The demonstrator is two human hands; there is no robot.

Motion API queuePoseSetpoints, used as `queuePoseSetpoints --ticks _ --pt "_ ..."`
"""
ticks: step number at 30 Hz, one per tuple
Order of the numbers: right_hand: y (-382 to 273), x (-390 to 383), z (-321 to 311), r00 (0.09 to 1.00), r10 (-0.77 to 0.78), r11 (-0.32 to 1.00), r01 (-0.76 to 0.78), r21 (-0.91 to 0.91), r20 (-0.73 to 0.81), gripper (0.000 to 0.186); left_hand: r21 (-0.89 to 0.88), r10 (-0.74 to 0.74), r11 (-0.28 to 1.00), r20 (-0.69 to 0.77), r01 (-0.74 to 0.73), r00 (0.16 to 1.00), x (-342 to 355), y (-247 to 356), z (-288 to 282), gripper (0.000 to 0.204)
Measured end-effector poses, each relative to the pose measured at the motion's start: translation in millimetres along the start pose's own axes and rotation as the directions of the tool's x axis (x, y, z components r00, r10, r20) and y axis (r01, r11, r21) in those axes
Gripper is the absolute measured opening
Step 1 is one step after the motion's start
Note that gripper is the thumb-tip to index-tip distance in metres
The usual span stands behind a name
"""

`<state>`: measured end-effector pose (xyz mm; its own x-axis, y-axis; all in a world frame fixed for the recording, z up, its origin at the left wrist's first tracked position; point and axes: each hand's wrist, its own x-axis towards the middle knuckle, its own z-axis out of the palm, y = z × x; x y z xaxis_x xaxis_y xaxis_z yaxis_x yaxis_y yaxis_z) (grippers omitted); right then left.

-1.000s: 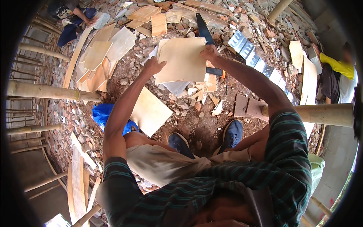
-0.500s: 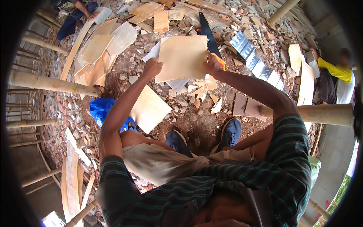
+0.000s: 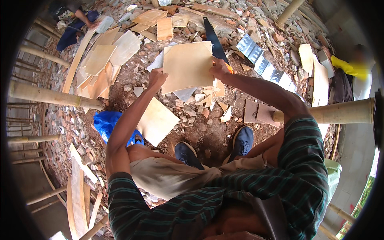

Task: The person sits on the ground and uses a hand saw to cut a rectangular piece of light-colored wood. They hold the wood steady with one hand and saw with the other, then inspect the cut piece.

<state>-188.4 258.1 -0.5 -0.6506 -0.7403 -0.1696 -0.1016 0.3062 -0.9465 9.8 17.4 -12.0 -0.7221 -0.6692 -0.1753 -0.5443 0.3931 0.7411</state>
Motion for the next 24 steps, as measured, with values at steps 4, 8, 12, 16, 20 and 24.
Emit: queuePoseSetpoints --ticks 4,8,12,16,20,24 --pt "1 2 3 1.000 -0.015 0.999 0.014 -0.035 -0.004 0.035 0.037 -0.017 0.999 -0.034 0.018 0.999 6 -6 4 0.035" --pt "-1 3 1 0.999 0.043 0.992 -0.040 -0.118 0.021 0.033 0.280 0.113 0.956 -0.084 -0.085 0.990 16 -12 4 0.034" --pt "-10 0 -4 0.989 0.123 0.984 -0.110 -0.143 0.085 0.051 0.179 0.041 0.983 0.002 -0.040 0.999 19 -13 -4 0.026" --pt "-21 -5 -6 0.976 0.191 0.971 -0.173 -0.163 0.104 0.059 0.181 -0.025 0.983 0.019 0.021 1.000 19 -9 -11 0.018" --pt "-24 -6 -6 0.990 0.110 0.979 -0.092 -0.180 0.093 0.042 0.089 -0.081 0.993 0.028 0.078 0.996 20 -11 -13 0.021" --pt "-13 1 -6 0.988 0.052 0.997 -0.059 0.044 0.146 0.053 0.050 -0.069 0.997 0.111 0.064 0.991 32 -14 -17 0.027"
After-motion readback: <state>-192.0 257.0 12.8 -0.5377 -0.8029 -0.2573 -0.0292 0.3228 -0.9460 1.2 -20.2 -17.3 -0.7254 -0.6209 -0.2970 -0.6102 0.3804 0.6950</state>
